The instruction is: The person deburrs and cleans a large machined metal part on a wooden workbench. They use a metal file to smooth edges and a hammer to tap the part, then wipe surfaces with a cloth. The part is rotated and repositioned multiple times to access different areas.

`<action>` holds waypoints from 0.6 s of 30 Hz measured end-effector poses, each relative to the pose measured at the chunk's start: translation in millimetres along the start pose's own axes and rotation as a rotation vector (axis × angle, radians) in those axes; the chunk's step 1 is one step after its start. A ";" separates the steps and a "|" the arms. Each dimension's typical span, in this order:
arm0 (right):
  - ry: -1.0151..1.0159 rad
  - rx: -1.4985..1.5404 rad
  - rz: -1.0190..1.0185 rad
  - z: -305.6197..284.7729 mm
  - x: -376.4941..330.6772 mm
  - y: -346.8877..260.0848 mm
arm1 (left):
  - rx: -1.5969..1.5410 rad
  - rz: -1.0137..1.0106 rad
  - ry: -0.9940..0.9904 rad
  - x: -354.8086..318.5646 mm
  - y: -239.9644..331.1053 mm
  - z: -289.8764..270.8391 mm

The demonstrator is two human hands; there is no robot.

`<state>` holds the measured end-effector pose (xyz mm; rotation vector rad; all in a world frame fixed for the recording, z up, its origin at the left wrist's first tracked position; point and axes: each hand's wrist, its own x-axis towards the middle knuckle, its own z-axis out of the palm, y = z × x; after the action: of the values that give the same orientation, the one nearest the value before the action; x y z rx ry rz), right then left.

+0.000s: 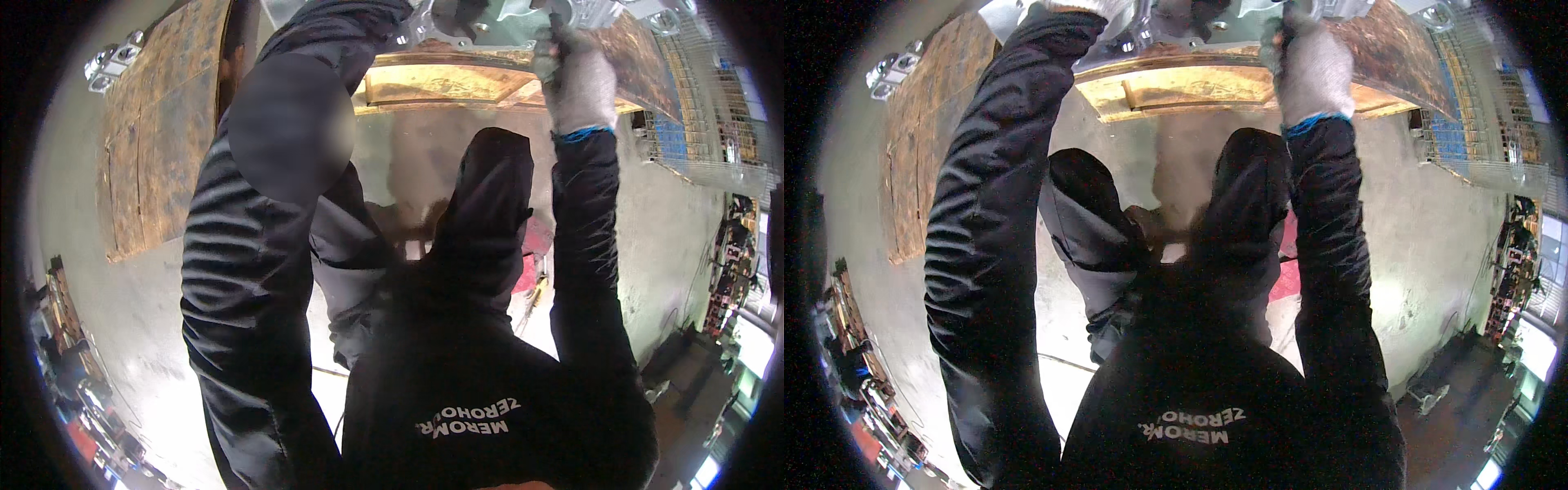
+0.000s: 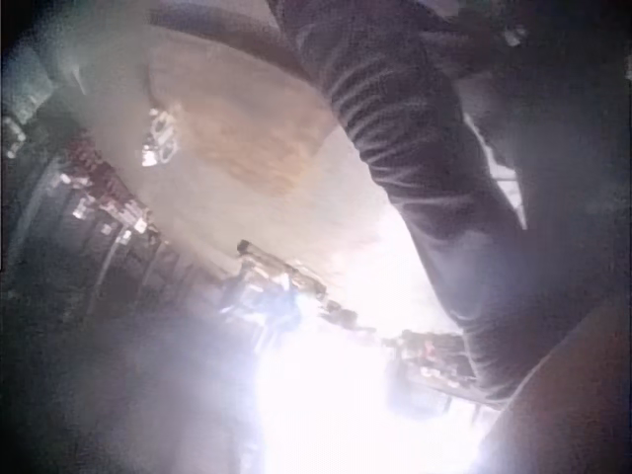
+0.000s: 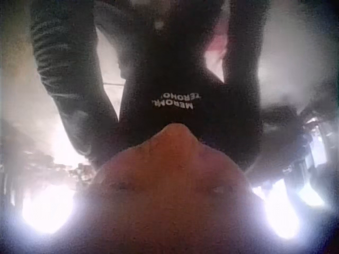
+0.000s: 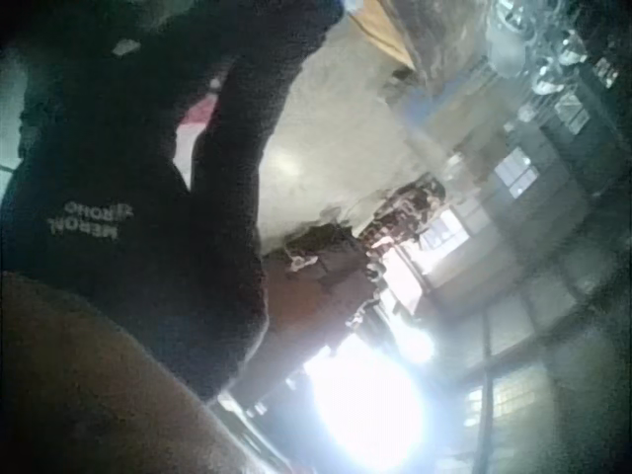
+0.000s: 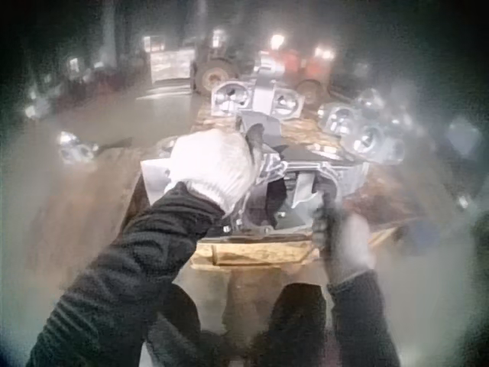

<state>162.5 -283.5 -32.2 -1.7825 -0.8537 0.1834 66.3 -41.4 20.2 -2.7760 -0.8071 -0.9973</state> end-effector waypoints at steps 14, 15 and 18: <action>-0.018 0.342 0.164 36.1 3.1 3.4 | -0.077 -0.080 0.000 -5.2 -0.4 -10.2; 0.136 0.308 0.222 49.7 -16.1 -9.7 | -0.013 -0.165 -0.103 -5.4 8.2 -22.0; 0.094 0.893 0.581 65.9 1.9 -34.0 | 0.005 0.032 0.170 -9.6 -19.9 6.8</action>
<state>114.7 -227.0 -27.6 -1.1169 -0.0951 0.7280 53.9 -27.0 7.0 -2.6450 -0.7382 -1.2034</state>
